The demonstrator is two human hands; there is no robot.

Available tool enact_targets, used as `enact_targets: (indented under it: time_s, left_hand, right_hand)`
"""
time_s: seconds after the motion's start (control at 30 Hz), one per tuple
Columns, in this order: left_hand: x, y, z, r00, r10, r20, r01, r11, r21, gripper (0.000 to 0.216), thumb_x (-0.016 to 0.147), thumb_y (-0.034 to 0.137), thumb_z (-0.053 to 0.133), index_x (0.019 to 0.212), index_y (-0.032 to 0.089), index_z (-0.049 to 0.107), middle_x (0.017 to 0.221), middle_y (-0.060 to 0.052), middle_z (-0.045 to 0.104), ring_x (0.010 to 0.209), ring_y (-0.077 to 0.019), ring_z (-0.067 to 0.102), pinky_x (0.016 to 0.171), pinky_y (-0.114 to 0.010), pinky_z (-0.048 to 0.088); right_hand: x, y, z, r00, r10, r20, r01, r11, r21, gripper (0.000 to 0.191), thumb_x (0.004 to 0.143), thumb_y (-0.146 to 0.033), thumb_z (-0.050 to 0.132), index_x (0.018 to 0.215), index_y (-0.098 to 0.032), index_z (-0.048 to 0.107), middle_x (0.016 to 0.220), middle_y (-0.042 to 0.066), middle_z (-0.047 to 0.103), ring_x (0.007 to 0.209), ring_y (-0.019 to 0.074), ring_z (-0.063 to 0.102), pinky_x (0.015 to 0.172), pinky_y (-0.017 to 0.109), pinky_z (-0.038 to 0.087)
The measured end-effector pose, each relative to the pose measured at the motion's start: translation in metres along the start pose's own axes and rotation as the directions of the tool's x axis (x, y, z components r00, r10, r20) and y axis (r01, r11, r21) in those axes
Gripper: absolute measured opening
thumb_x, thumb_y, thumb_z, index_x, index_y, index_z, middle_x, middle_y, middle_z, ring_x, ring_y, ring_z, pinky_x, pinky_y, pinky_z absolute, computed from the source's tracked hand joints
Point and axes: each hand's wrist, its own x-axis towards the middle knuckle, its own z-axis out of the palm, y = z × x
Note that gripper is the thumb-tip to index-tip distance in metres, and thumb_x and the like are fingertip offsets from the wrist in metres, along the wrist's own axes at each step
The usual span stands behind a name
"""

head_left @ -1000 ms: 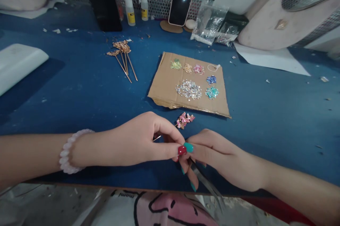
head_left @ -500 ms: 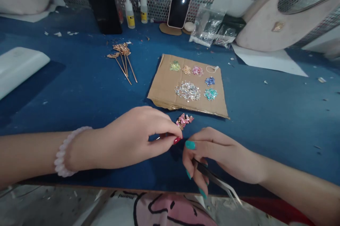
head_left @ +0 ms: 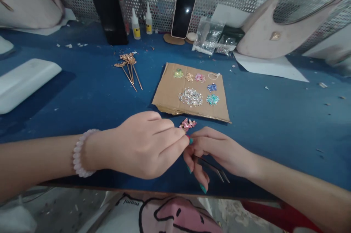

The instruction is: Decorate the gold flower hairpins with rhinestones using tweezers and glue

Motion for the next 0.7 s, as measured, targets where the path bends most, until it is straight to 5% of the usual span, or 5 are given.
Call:
enact_targets:
  time_s: [0.4,0.7]
  left_hand:
    - [0.006,0.0,-0.011,0.982,0.091,0.165,-0.117,0.981,0.156,0.034,0.09,0.007,0.03,0.088,0.007,0.064,0.08,-0.013,0.068,0.066,-0.0184,0.061,0.051,-0.03,0.044]
    - [0.006,-0.002,-0.011,0.985,0.088,0.15,-0.109,0.984,0.14,0.035,0.091,0.008,0.032,0.078,0.01,0.064,0.076,-0.011,0.067,0.063,-0.0184,0.061,0.046,-0.029,0.042]
  right_hand:
    - [0.005,-0.005,0.004,0.999,0.024,-0.04,-0.025,0.999,-0.022,0.027,0.072,-0.022,0.038,0.053,-0.013,0.056,0.039,0.002,0.057,0.033,0.0087,0.049,0.037,0.021,0.023]
    - [0.008,-0.009,0.008,0.994,0.032,-0.109,-0.034,0.999,-0.015,0.028,0.072,-0.026,0.04,0.053,-0.014,0.056,0.037,0.001,0.057,0.031,0.0081,0.047,0.038,0.022,0.022]
